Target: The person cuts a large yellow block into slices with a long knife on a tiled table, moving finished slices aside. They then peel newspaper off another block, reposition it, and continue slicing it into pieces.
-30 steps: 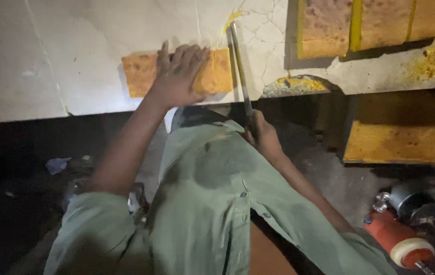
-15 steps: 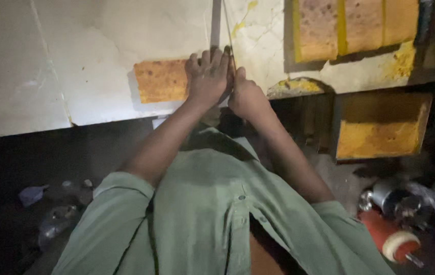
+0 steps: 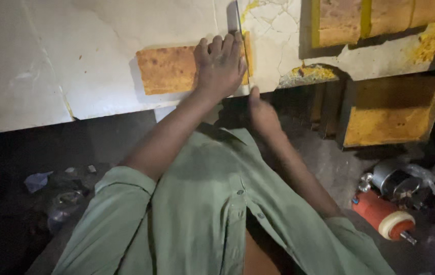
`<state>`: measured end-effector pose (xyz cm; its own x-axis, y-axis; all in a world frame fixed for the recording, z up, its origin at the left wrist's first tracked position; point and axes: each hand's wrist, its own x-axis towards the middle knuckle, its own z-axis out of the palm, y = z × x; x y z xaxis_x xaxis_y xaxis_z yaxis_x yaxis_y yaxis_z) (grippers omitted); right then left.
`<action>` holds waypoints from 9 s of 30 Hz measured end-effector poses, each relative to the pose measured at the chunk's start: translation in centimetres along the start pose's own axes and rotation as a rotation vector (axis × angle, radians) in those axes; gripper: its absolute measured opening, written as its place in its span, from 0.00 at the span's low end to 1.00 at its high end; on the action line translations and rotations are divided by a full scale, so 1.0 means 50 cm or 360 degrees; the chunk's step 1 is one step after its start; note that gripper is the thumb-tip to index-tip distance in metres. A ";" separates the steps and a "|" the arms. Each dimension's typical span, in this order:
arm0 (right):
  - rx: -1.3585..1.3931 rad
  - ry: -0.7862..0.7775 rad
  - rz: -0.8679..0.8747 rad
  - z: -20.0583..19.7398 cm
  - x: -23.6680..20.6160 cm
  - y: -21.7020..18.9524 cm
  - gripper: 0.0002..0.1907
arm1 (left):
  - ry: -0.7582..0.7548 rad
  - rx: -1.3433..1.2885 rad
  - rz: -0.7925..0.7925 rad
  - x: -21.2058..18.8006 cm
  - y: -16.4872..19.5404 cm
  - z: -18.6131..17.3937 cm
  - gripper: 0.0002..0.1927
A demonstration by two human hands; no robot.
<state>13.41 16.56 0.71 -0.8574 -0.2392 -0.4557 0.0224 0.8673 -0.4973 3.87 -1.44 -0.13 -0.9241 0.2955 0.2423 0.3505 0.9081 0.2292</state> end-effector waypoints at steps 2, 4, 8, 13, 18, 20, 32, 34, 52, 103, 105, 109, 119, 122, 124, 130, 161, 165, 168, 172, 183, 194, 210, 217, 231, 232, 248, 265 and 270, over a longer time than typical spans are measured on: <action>-0.0141 -0.0091 0.0111 -0.016 0.058 0.005 0.37 | 0.0013 -0.0010 -0.0006 -0.003 -0.002 0.004 0.32; -0.0147 -0.0054 0.0062 -0.047 0.101 -0.019 0.35 | 0.0069 -0.0055 0.0005 -0.004 -0.007 0.006 0.31; -0.0096 0.0184 -0.0122 -0.112 0.089 -0.114 0.35 | 0.0030 0.0095 0.0035 -0.008 -0.014 0.004 0.29; 0.0040 -0.0237 -0.0026 -0.129 -0.138 -0.101 0.37 | -0.0116 -0.0130 -0.0057 -0.009 -0.011 0.007 0.28; -0.0079 -0.0305 0.0089 -0.023 -0.112 0.004 0.31 | -0.0117 -0.0112 -0.0051 -0.007 -0.012 0.021 0.29; -0.0096 -0.0112 0.0051 0.019 -0.037 0.016 0.26 | -0.0153 -0.0142 -0.0056 -0.011 -0.015 0.024 0.31; -0.0034 -0.0123 0.0054 -0.115 -0.029 -0.168 0.34 | -0.0223 -0.0102 -0.0139 -0.008 -0.028 -0.002 0.35; 0.0130 -0.0163 -0.0071 -0.112 -0.128 -0.139 0.45 | -0.0350 -0.0115 -0.0152 -0.009 -0.028 -0.001 0.35; 0.0048 -0.0123 0.0008 -0.093 -0.031 -0.146 0.32 | -0.0098 -0.0041 -0.0122 -0.028 -0.047 0.003 0.36; -0.0284 -0.0003 -0.0134 0.104 0.100 0.008 0.40 | -0.0083 -0.0146 -0.0150 -0.057 -0.090 -0.001 0.37; -0.0130 0.0055 -0.0141 0.047 0.142 -0.065 0.38 | -0.0103 0.0090 -0.0123 -0.059 -0.093 -0.004 0.37; 0.0059 0.0085 -0.0142 -0.051 0.061 -0.202 0.36 | 0.0071 -0.0004 -0.0109 -0.064 -0.101 -0.013 0.34; -0.0157 -0.0143 0.0100 0.078 -0.014 -0.083 0.37 | -0.0196 -0.0112 -0.0118 -0.068 -0.106 -0.004 0.36; -0.0068 -0.0095 -0.0022 0.053 0.086 -0.091 0.41 | -0.0101 -0.0025 -0.0089 -0.071 -0.113 -0.007 0.37; 0.0099 -0.0106 0.0047 0.017 0.128 -0.136 0.34 | -0.0083 0.0215 -0.0032 -0.074 -0.119 -0.014 0.36; 0.0053 -0.0111 -0.0141 -0.054 -0.026 -0.235 0.28 | -0.0080 -0.0144 -0.0134 -0.080 -0.128 -0.029 0.36; -0.0172 -0.0028 -0.0210 0.071 0.138 -0.131 0.50 | -0.0203 -0.0028 -0.0135 -0.084 -0.157 -0.021 0.34; -0.0016 0.0176 -0.0374 0.013 0.087 -0.208 0.40 | -0.0201 -0.0030 -0.0158 -0.087 -0.162 -0.032 0.33; 0.0369 -0.0406 0.0311 0.022 -0.057 -0.183 0.24 | -0.0167 -0.0115 -0.0175 -0.094 -0.163 -0.035 0.35; 0.0212 -0.0361 0.0117 0.109 -0.099 -0.093 0.27 | -0.0157 -0.0098 -0.0157 -0.102 -0.165 -0.027 0.35; 0.0011 -0.0057 -0.0040 0.003 0.113 -0.267 0.35 | -0.0137 -0.0008 -0.0171 -0.099 -0.178 -0.035 0.34; -0.0177 -0.0078 -0.0131 0.150 0.024 -0.115 0.32 | -0.0132 -0.0065 -0.0193 -0.110 -0.181 -0.019 0.37; -0.0056 -0.0286 -0.0041 0.114 -0.076 -0.169 0.32 | -0.0317 0.0006 -0.0202 -0.117 -0.204 -0.023 0.37; -0.0162 0.0156 -0.0409 0.099 0.154 -0.212 0.47 | -0.0237 0.0452 -0.0076 -0.123 -0.216 -0.034 0.37; -0.0164 -0.0176 -0.0036 0.191 0.012 -0.126 0.28 | -0.0195 0.0036 -0.0195 -0.138 -0.222 -0.024 0.37; -0.0254 -0.0184 0.0000 0.184 0.055 -0.141 0.29 | -0.0148 0.0024 -0.0193 -0.139 -0.223 -0.024 0.37; 0.0557 -0.0320 0.0527 0.184 -0.039 -0.148 0.34 | -0.0285 -0.0008 -0.0267 -0.146 -0.238 -0.037 0.37; 0.0008 -0.0445 0.0025 0.152 -0.082 -0.205 0.35 | -0.0284 -0.0002 -0.0289 -0.157 -0.254 -0.044 0.35; -0.0072 -0.0221 -0.0033 0.197 0.084 -0.194 0.42 | -0.0127 -0.0069 -0.0245 -0.161 -0.261 -0.043 0.36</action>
<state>14.64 2.83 -3.64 -0.7779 -0.3126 -0.5452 -0.0206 0.8797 -0.4751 7.09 -16.32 -3.03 -0.9759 0.1780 0.1260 0.2084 0.9313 0.2986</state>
